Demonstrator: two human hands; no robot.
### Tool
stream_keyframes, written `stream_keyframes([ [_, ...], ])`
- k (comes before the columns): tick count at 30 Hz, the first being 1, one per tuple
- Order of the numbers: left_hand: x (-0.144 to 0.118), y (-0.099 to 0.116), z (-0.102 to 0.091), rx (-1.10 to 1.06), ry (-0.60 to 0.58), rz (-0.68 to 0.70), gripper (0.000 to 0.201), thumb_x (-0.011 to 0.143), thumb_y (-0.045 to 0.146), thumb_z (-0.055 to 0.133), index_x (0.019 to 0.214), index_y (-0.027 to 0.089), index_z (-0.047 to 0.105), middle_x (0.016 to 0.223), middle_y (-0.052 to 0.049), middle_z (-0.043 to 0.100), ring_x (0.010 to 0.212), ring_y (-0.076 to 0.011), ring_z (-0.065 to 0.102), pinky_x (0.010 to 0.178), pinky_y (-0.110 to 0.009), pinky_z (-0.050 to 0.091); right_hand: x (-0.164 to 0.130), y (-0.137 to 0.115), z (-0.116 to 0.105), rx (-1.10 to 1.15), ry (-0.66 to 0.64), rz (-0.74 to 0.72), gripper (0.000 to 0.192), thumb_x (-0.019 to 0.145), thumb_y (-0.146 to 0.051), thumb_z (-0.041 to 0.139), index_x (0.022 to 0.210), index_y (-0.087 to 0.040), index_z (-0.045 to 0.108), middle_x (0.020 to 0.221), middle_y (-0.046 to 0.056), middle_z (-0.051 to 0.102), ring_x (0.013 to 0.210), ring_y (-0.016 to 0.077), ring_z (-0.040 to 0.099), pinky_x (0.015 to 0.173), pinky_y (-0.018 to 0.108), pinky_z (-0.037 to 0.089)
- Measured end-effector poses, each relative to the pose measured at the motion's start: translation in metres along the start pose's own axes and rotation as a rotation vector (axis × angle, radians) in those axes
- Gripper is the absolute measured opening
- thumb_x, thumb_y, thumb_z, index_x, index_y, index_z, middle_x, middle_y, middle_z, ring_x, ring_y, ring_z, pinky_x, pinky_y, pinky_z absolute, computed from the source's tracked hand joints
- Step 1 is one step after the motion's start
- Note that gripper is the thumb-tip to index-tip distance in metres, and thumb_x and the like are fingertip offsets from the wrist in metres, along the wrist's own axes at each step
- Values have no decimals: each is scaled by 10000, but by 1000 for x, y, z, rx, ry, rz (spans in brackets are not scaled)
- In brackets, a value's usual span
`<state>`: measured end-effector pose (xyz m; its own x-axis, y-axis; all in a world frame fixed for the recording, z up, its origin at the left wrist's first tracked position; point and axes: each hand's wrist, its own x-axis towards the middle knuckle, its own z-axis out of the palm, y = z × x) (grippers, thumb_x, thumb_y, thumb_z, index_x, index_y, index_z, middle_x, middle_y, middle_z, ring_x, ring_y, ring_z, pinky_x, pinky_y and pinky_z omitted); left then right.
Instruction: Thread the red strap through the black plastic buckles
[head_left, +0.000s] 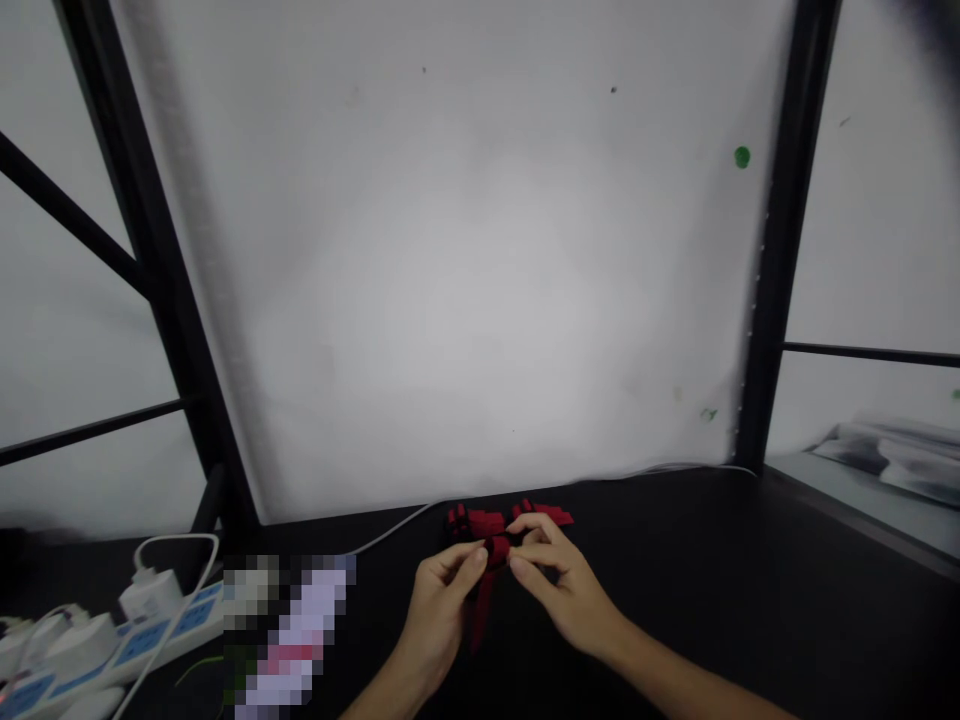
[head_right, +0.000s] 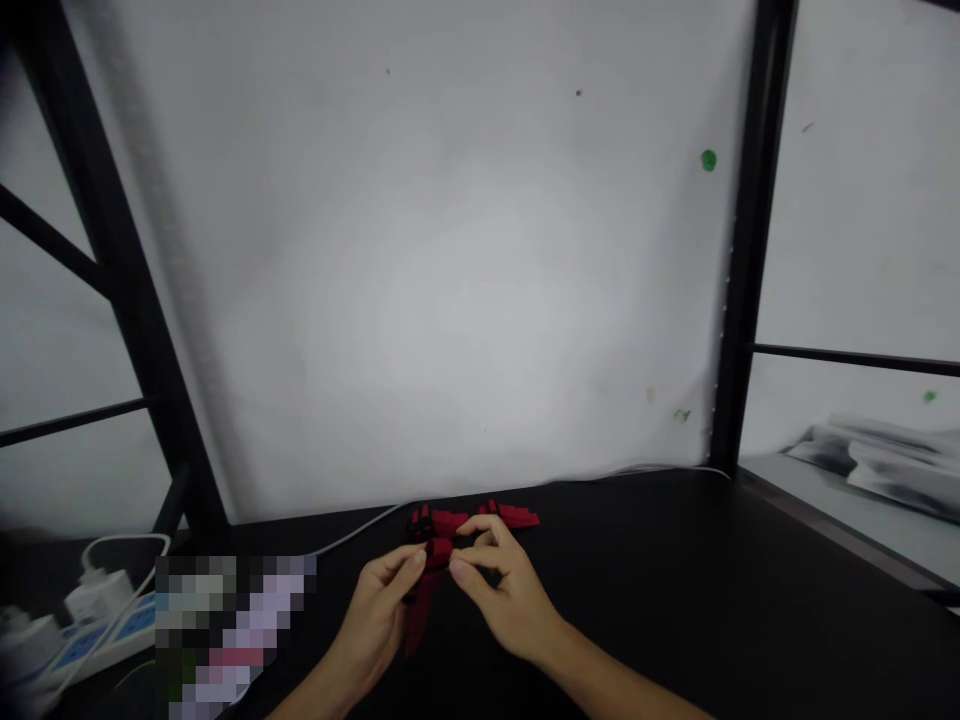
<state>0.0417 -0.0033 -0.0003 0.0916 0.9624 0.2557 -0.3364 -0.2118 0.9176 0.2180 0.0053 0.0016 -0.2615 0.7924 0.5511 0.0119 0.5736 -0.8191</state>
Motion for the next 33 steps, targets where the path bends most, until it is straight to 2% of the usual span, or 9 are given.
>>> stream_keyframes([
  [3,7,-2,-7,57,97,75,332,647,340,857,904,152,763,873,-80,760,829,-217,684,792,-317,524,3,-1,-5,-108,51,37,264,859,-448,645,1020,-257,730,1095,61,586,795,162,541,757,319,442],
  [6,10,-3,-13,244,118,154,359,568,273,888,874,153,744,907,-82,743,858,-232,674,785,-323,526,6,4,-1,106,-47,265,355,827,-527,657,905,-183,704,718,10,595,582,116,488,563,255,392],
  [9,9,-1,-15,437,44,254,290,556,247,879,788,156,729,908,-77,721,883,-246,662,811,-334,523,6,8,3,306,-166,447,422,780,-568,688,725,-153,632,567,-36,515,484,73,413,487,212,321],
  [12,5,4,-13,615,-96,304,310,645,216,821,939,193,727,936,-62,713,926,-247,653,886,-371,506,4,8,4,357,-209,530,406,762,-542,713,701,-161,586,560,-50,497,465,58,386,461,192,295],
  [14,2,7,-12,756,-161,308,384,693,204,788,1067,242,711,1016,-64,702,995,-258,636,939,-403,482,3,8,1,299,-246,528,397,772,-533,702,693,-170,562,546,-63,465,457,56,357,453,191,282],
  [17,0,9,-11,896,-197,292,330,726,219,769,1047,283,729,1065,-62,679,1015,-267,624,931,-407,483,5,9,-5,211,-276,502,388,792,-530,678,705,-174,549,555,-72,427,477,59,331,470,195,277],
  [23,6,11,-16,797,-142,360,275,762,222,727,1036,248,714,1059,-63,683,1031,-258,626,962,-411,473,15,15,-20,190,-206,491,322,765,-444,712,699,-178,544,594,-68,428,509,71,340,503,215,263],
  [27,6,9,-16,901,-138,385,287,764,251,729,1051,271,713,1061,-58,682,1017,-261,622,944,-426,461,17,15,-21,220,-147,407,264,760,-397,737,886,-194,625,765,-28,567,645,99,470,577,218,331],
  [33,13,4,-8,1139,-63,467,421,687,146,672,1094,254,673,960,-48,684,995,-276,588,881,-420,424,28,24,-34,77,-54,408,229,707,-347,761,817,-166,675,616,-27,609,536,105,491,552,245,377],
])
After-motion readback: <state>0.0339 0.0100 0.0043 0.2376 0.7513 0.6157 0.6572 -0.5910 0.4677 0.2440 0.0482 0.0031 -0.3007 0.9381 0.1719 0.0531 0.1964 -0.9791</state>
